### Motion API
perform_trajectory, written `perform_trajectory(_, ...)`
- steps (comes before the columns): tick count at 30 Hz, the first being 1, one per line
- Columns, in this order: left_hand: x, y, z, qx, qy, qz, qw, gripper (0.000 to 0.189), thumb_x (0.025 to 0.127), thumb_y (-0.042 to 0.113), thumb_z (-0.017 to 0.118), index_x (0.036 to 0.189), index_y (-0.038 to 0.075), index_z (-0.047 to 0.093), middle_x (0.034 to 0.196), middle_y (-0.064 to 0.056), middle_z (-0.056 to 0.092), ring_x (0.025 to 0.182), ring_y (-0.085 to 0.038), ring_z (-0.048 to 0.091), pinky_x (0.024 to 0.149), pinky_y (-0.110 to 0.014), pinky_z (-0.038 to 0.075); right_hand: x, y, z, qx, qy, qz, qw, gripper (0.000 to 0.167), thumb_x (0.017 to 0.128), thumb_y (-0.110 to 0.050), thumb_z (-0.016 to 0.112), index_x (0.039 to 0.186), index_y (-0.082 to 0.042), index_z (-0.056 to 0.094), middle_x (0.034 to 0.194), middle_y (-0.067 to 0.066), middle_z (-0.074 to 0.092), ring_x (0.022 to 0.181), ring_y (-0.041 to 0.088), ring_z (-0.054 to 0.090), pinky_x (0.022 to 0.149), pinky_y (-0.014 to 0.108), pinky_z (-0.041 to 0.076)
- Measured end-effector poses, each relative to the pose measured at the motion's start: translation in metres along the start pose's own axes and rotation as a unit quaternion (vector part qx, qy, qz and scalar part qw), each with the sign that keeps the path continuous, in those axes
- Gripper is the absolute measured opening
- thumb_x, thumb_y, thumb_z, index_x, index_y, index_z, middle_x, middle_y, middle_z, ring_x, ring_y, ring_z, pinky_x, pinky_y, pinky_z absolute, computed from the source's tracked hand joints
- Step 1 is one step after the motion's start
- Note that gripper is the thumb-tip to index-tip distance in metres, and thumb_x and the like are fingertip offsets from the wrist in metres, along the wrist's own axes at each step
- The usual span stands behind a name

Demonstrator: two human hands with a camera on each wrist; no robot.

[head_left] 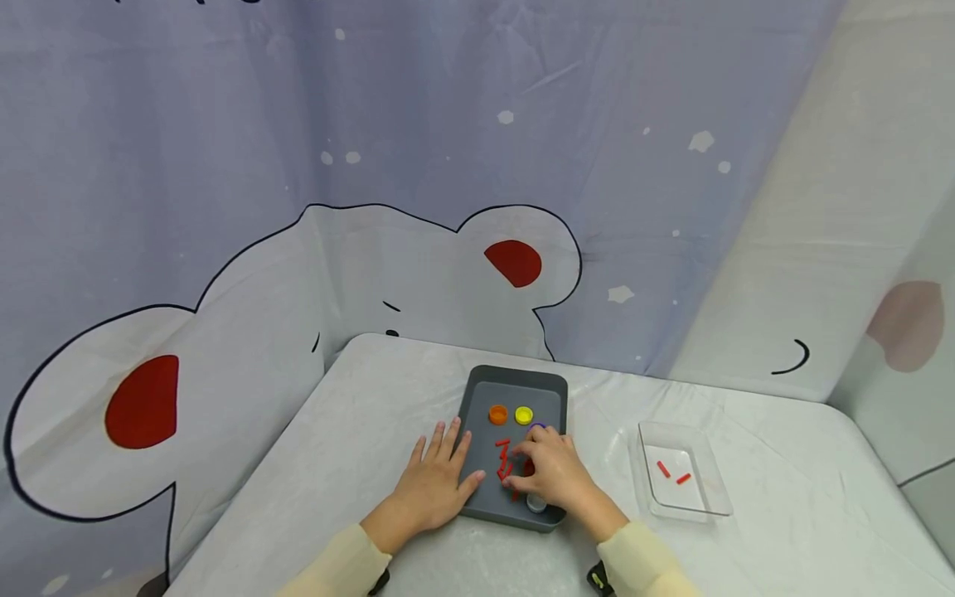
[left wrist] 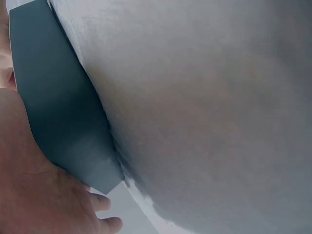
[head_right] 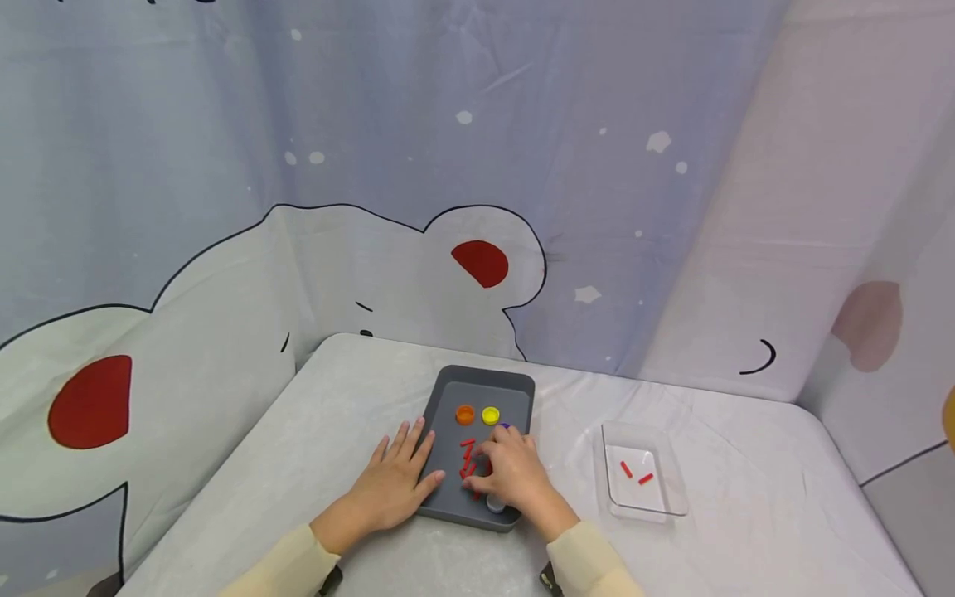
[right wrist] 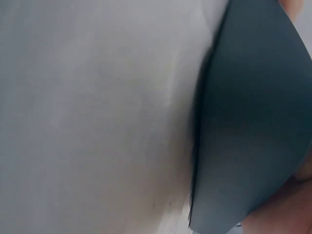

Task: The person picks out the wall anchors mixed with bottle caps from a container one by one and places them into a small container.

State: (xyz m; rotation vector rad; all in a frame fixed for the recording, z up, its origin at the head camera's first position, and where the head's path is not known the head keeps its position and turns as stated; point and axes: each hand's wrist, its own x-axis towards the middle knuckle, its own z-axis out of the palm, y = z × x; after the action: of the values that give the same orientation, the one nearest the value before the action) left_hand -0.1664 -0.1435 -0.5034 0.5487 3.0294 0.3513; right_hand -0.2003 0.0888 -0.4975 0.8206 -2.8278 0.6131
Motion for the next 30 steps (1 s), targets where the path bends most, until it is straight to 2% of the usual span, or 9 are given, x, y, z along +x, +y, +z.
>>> perform_trajectory(8, -0.001, 0.001, -0.001, -0.001, -0.001, -0.002, 1.0, 0.072, 0.107, 0.055, 0.034, 0.16, 0.007, 0.031, 0.169, -0.016, 0.014, 0.155, -0.041, 0.012, 0.12, -0.062, 0.016, 0.004, -0.007, 0.004, -0.047, -0.017, 0.026, 0.9984, 0.041, 0.073, -0.047, 0.089, 0.095, -0.014, 0.079, 0.102, 0.001, 0.061, 0.09, 0.02, 0.048, 0.074, 0.036, 0.034)
perform_trajectory(15, 0.0, 0.0, -0.001, -0.001, 0.0, 0.002, 1.0, 0.071, 0.107, 0.054, 0.036, 0.159, 0.006, 0.031, 0.169, -0.017, 0.014, 0.154, -0.041, 0.012, 0.119, -0.063, 0.015, 0.005, -0.01, 0.008, -0.077, -0.015, 0.04, 0.9962, 0.044, 0.072, -0.054, 0.087, 0.09, -0.015, 0.078, 0.095, -0.001, 0.059, 0.088, 0.02, 0.046, 0.075, 0.037, 0.035)
perform_trajectory(25, 0.002, -0.001, 0.002, 0.01, -0.008, -0.007, 0.9999, 0.074, 0.106, 0.059, 0.03, 0.161, 0.01, 0.026, 0.17, -0.014, 0.009, 0.156, -0.037, 0.008, 0.121, -0.061, 0.013, 0.005, -0.009, 0.011, -0.087, -0.003, 0.036, 0.9955, 0.035, 0.073, -0.05, 0.088, 0.086, -0.02, 0.077, 0.097, -0.002, 0.061, 0.088, 0.02, 0.05, 0.075, 0.037, 0.036)
perform_trajectory(30, 0.002, -0.004, 0.007, 0.013, 0.007, -0.002, 0.9999, 0.074, 0.106, 0.059, 0.03, 0.161, 0.01, 0.028, 0.17, -0.014, 0.01, 0.156, -0.037, 0.01, 0.12, -0.061, 0.015, 0.004, -0.009, 0.012, -0.078, 0.002, 0.034, 0.9964, 0.031, 0.073, -0.046, 0.089, 0.085, -0.021, 0.076, 0.092, -0.004, 0.06, 0.085, 0.018, 0.049, 0.073, 0.036, 0.035)
